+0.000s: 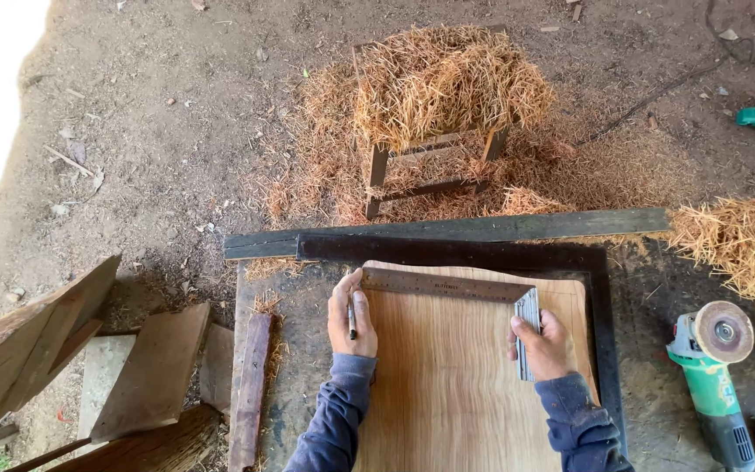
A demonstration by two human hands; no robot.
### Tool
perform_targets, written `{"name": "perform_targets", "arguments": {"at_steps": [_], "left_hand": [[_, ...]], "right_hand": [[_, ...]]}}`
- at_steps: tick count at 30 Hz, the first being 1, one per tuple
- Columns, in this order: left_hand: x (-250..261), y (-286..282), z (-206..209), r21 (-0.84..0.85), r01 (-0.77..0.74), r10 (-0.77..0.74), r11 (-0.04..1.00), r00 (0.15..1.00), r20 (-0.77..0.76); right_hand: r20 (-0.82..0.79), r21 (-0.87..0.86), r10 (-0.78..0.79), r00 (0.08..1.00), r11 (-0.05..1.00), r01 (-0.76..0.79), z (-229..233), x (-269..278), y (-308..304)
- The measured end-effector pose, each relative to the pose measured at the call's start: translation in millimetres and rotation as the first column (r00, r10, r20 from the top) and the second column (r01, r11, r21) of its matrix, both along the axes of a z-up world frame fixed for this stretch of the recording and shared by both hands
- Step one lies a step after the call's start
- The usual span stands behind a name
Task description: The person uses a metal ruler and a pencil to draw straight lines on a large, irregularly shaped wooden board. They reposition the ruler multiple times to mark different sections of the board, creating a rectangular outline on the surface.
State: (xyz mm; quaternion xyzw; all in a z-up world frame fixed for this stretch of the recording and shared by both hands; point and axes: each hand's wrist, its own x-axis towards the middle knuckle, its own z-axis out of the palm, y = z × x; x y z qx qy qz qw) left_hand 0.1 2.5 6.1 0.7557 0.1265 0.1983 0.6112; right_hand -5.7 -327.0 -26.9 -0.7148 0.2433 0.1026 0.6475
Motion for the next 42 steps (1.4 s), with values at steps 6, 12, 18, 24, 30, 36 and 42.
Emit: {"name": "perform_targets", "arguments": {"at_steps": [6,12,18,24,30,36,42], "left_hand": [[-0.5,0.0,1.7,0.029,0.024,-0.022,0.999,0.997,-0.077],[0.0,-0.4,-2.5,-0.063,0.014,-0.016,0.998,1.0,-0.025],[10.3,9.8,-21.5,-0.252,-0.133,0.159,0.959,0.984,0.085],[45.8,22.0,-10.3,-0.293,0.095,-0.115,0.951,0.992,-0.051],[57.4,25.2,-30.7,-0.27,0.117,-0.154,0.956,0.981,-0.122],[61.3,26.7,-23.5,-0.158,0.139,-0.163,0.978,0.976,-0.146],[62.5,26.2,-16.7,-0.121,0.152,-0.174,0.981,0.966,-0.192]], "right_hand": [[0.018,0.005,0.006,1.0,1.0,-0.006,0.4,2.6,-0.2],[-0.077,-0.063,0.008,0.997,0.998,-0.013,24.8,6.1,9.8],[-0.047,-0.029,0.0,0.999,1.0,-0.002,19.3,4.9,8.1],[-0.051,-0.043,0.005,0.999,0.999,-0.007,14.7,5.2,7.5],[-0.022,-0.027,-0.017,1.0,1.0,0.016,8.6,3.6,6.4],[-0.037,-0.06,-0.025,0.999,0.998,0.023,13.7,3.2,10.3],[-0.056,-0.063,-0.028,0.998,0.998,0.025,17.3,4.1,12.2]]}}
